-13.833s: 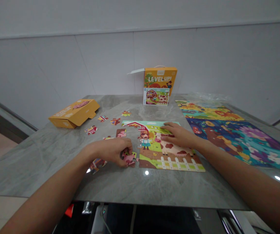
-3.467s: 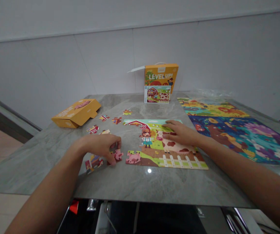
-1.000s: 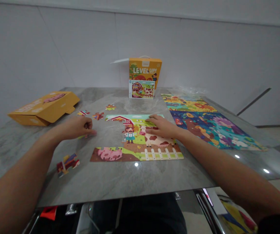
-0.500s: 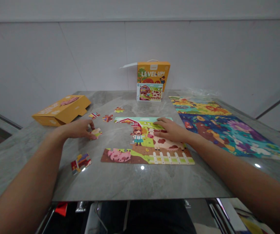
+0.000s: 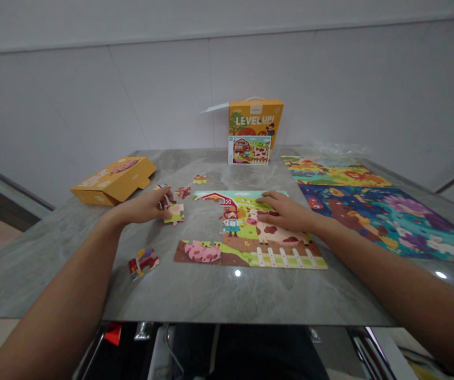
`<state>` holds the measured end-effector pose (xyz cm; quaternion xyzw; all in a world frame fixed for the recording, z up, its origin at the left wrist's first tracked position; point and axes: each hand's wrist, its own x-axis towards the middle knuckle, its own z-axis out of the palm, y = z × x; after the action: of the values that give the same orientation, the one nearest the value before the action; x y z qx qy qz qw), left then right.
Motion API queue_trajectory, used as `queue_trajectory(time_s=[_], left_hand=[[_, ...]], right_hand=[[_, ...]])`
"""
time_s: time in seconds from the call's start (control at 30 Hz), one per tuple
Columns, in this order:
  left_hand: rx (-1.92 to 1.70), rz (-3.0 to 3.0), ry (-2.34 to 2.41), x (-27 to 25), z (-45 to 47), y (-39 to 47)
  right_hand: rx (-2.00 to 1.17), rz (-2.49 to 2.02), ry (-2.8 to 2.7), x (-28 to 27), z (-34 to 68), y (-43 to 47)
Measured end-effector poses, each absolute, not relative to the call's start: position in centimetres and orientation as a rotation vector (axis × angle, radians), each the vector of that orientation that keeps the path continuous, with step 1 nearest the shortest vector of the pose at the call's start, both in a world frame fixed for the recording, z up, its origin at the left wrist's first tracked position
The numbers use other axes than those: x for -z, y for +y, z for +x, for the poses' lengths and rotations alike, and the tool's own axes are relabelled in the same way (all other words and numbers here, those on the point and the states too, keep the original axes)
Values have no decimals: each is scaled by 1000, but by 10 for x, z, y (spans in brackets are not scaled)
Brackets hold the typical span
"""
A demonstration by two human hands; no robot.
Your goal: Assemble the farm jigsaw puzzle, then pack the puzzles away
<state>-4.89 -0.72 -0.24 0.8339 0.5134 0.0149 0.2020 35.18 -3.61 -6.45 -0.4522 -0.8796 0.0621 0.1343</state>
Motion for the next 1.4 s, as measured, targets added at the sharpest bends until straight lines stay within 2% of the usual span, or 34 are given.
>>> queue_trajectory(time_s=[0.17,0.4,0.63,0.77,1.1,1.23,1.4], left_hand=[[-44,2384,1411,-4,-56,-7],[425,2118,2007,2,-103,10],[341,1981,2383,7,-120,24],[336,1995,2326,6,-121,22],[299,2247,1811,11,-69,8],[276,2282,1847,13,-61,6],[252,2223,2131,12,-70,10]], right_hand=[[-186,-1327,-2534,65,351,-37],[-174,-1316,-2516,68,352,-35],[-198,-1350,-2518,71,353,-33],[-194,-1360,-2541,71,353,-33],[-204,-1319,-2510,73,354,-32],[-186,-1321,-2528,71,353,-33],[-174,-1307,-2532,70,353,-33]])
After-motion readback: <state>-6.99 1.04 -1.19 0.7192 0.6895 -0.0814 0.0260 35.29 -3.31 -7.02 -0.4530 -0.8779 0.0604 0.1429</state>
